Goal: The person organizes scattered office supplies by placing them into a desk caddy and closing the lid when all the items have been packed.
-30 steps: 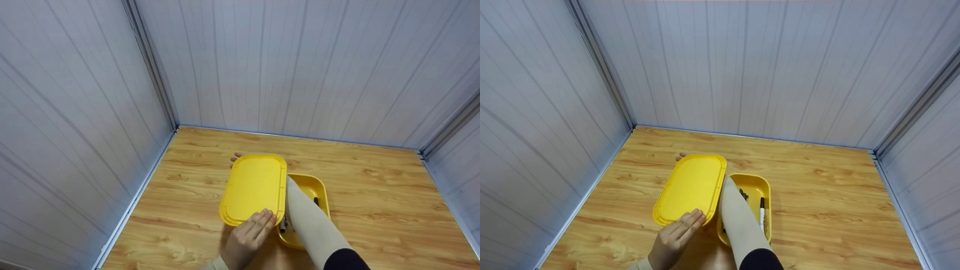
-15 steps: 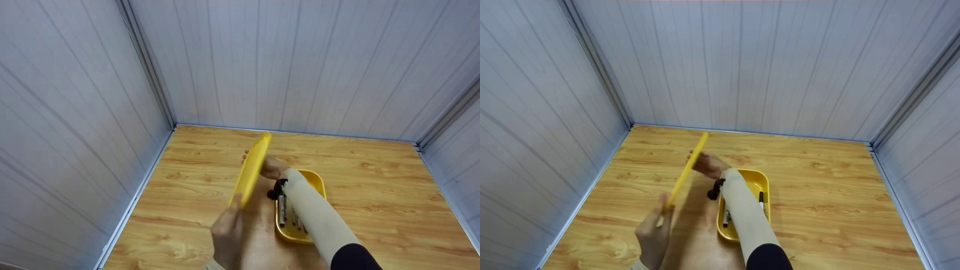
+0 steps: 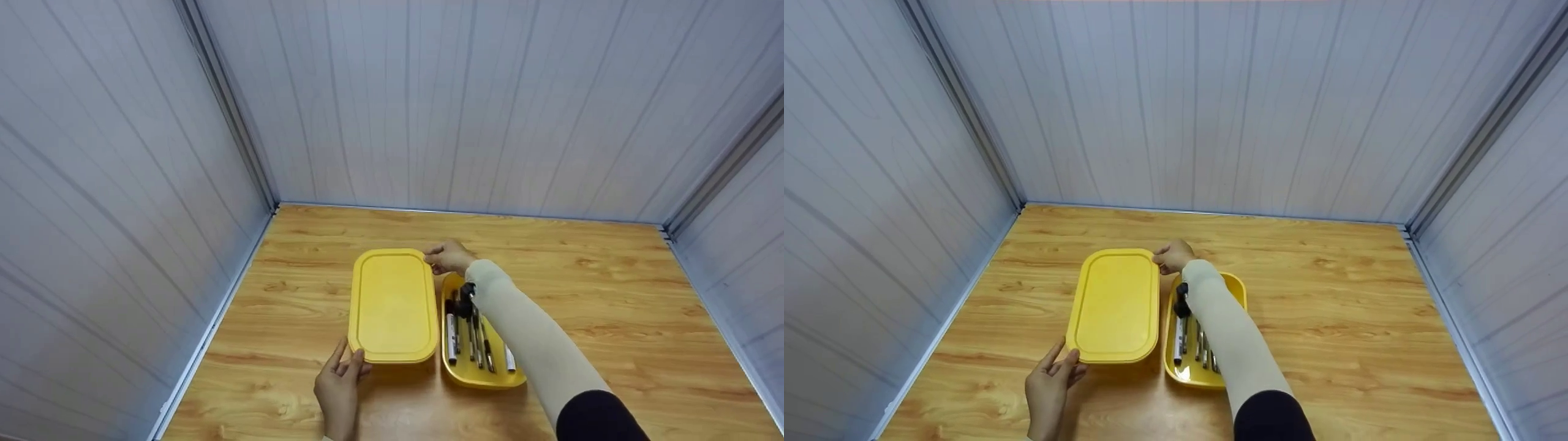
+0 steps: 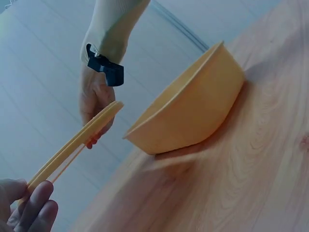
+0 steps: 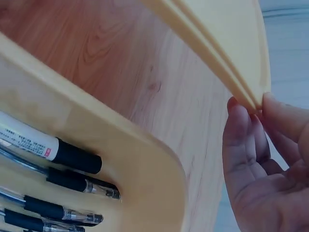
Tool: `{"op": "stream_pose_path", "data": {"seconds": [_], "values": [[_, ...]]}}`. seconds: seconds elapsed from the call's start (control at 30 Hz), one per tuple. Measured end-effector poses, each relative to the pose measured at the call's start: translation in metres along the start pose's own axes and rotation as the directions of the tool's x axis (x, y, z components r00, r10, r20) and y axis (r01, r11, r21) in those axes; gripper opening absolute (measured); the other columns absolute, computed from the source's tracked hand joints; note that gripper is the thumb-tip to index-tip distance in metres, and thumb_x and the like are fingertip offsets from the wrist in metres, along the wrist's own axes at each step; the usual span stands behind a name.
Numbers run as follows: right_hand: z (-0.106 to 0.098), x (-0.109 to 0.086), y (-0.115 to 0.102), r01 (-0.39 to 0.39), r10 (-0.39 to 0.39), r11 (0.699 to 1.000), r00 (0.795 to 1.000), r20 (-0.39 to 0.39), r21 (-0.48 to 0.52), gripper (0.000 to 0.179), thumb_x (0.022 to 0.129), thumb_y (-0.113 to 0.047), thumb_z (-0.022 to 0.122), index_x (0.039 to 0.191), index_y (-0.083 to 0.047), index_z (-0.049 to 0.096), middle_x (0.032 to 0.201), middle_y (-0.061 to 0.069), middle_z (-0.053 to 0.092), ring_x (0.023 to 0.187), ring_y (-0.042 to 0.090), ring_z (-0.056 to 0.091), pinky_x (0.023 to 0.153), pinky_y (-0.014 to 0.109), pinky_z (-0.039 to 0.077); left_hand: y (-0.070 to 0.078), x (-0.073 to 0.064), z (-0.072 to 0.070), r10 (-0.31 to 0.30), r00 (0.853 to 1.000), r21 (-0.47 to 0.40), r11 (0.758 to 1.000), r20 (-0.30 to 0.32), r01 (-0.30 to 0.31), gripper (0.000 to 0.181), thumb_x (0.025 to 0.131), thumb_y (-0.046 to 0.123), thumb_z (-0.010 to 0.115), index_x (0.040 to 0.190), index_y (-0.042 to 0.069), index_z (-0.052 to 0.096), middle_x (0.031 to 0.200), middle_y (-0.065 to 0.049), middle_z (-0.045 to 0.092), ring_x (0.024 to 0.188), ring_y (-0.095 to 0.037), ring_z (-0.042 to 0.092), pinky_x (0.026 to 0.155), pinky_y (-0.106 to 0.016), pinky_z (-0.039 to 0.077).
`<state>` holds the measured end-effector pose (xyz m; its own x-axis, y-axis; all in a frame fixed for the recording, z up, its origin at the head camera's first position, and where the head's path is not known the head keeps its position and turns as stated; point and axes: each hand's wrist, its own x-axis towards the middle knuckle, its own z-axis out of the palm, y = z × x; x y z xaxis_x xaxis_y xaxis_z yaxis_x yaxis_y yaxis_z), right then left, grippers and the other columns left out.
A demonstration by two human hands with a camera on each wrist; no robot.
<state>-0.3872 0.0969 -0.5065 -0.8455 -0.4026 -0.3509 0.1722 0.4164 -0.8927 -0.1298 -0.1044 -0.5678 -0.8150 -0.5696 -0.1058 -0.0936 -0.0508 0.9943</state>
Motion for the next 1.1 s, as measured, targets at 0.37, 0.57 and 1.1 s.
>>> {"op": "stream_pose_path", "data": {"seconds": [0.37,0.57,1.1], "values": [[-0.036,-0.022,0.029,0.002,-0.008,0.999,0.986,-0.169,-0.036,0.028,0.094,-0.007,0.064,0.12,0.001,0.068,0.106,0.017,0.069,0.075,0.019,0.066,0.079,0.037,0.058,0.001,-0.005,0.027,-0.039,0.987,-0.02,0.999,0.154,0.042,0.051,0.088,0.013,0.074,0.133,-0.004,0.057,0.075,-0.012,0.072,0.066,-0.024,0.072,0.063,-0.028,0.059],[-0.049,-0.039,0.041,-0.071,0.048,0.994,0.962,-0.268,-0.077,0.028,0.096,-0.004,0.062,0.121,0.006,0.066,0.119,0.024,0.065,0.088,0.024,0.068,0.089,0.041,0.055,-0.009,-0.015,0.049,-0.074,0.973,-0.009,0.997,0.221,0.078,0.051,0.087,0.009,0.074,0.132,-0.006,0.056,0.076,-0.013,0.072,0.063,-0.022,0.071,0.063,-0.028,0.059],[-0.073,-0.048,0.074,-0.07,0.038,0.994,0.94,-0.339,-0.081,0.025,0.094,-0.001,0.063,0.117,0.005,0.069,0.115,0.023,0.067,0.086,0.018,0.069,0.091,0.045,0.054,-0.024,-0.018,0.079,-0.129,0.937,0.082,0.991,0.325,0.108,0.048,0.087,0.006,0.071,0.131,-0.005,0.058,0.079,-0.005,0.073,0.061,-0.017,0.07,0.062,-0.027,0.058]]}}
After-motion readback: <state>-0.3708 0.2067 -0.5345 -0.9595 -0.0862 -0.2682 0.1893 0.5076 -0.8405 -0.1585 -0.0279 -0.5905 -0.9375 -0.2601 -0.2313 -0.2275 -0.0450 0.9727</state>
